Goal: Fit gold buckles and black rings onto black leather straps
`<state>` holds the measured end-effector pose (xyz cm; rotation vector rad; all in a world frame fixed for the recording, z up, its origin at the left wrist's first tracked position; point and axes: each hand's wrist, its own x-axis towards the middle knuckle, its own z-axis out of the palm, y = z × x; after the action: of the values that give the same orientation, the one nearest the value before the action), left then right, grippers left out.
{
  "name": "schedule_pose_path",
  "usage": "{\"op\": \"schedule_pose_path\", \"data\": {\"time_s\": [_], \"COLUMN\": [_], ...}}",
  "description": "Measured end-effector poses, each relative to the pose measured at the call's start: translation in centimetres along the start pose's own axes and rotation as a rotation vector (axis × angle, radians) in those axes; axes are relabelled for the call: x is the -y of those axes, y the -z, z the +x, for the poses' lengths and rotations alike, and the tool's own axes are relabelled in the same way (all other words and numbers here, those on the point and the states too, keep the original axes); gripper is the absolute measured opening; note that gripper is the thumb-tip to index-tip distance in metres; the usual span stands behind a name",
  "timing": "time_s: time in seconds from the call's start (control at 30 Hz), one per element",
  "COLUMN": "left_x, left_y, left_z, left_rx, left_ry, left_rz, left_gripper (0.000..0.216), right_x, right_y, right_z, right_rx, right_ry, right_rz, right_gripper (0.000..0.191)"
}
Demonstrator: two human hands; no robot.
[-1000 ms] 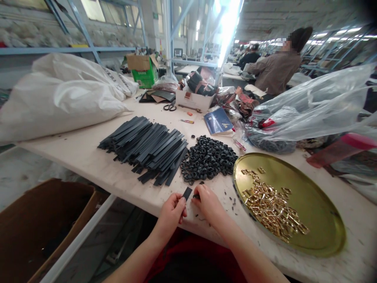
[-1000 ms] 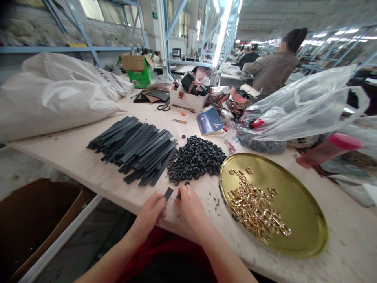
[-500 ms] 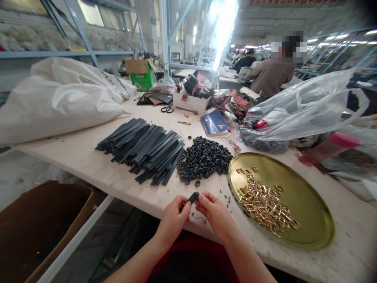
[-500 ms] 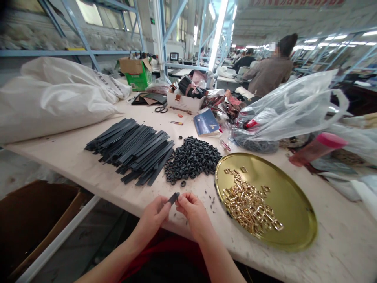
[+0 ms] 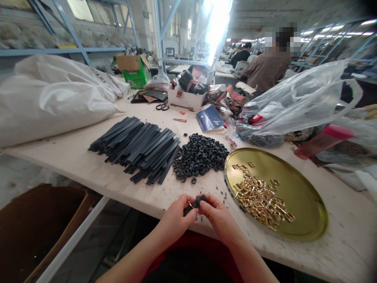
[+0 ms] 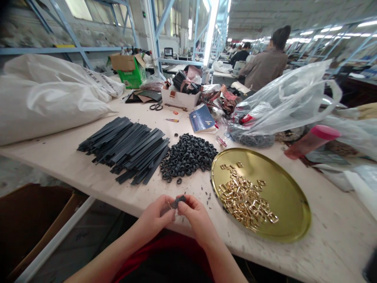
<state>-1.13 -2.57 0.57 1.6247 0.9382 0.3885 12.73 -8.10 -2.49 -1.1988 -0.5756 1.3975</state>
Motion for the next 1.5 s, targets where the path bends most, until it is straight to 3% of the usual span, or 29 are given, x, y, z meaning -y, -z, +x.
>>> {"op": "schedule_pose_path", "data": {"time_s": [0.1, 0.23, 0.33, 0.53, 0.67, 0.83, 0.97, 1.1, 1.33, 1.5], "left_x": [0.1, 0.1, -0.2, -0.3, -0.1, -0.7, -1.0, -0.9, -1.0, -0.7], "left_y": [0.2, 0.5, 0.8, 0.9, 0.7, 0.7, 0.8, 0.5, 0.3, 0.3], "left_z": [-0.3, -0.3, -0.5, -1.0, -1.2, -1.6, -1.6, -1.5, -1.3, -0.9], "left_rx": [0.05, 0.041, -0.018, -0.085, -0.067, -0.062, -0.014, 0.083, 0.132, 0.19], "left_ry": [-0.02, 0.032, 0.029, 0.065, 0.033, 0.037, 0.051, 0.069, 0.198, 0.254], "left_rz": [-0.051, -0.047, 0.038, 0.269, 0.373, 0.389, 0.381, 0.099, -0.346, -0.366], "left_gripper": [0.023, 0.019, 0.02, 0.021, 0.016, 0.022, 0.025, 0.019, 0.02, 0.02], "right_x": [0.1, 0.3, 0.2, -0.1, -0.2, -0.5, -0.6, -0.4, -0.1, 0.0], "right_y": [-0.4, -1.1, -1.0, -0.8, -1.1, -1.0, -0.7, -0.8, -0.5, 0.7], "right_z": [-0.4, -1.1, -1.5, -2.1, -2.7, -3.1, -3.3, -3.3, -2.4, -2.8], "right_rx": [-0.001, 0.002, -0.017, -0.003, 0.039, 0.206, 0.185, 0.088, -0.223, -0.087], "right_ry": [-0.016, 0.006, 0.0, -0.153, -0.141, -0.228, -0.232, -0.112, 0.19, 0.253], "right_rz": [-0.007, -0.019, 0.132, 0.412, 0.374, 0.33, 0.312, 0.19, -0.313, -0.661], "right_gripper": [0.022, 0.028, 0.038, 0.029, 0.015, 0.023, 0.025, 0.029, 0.021, 0.009]}}
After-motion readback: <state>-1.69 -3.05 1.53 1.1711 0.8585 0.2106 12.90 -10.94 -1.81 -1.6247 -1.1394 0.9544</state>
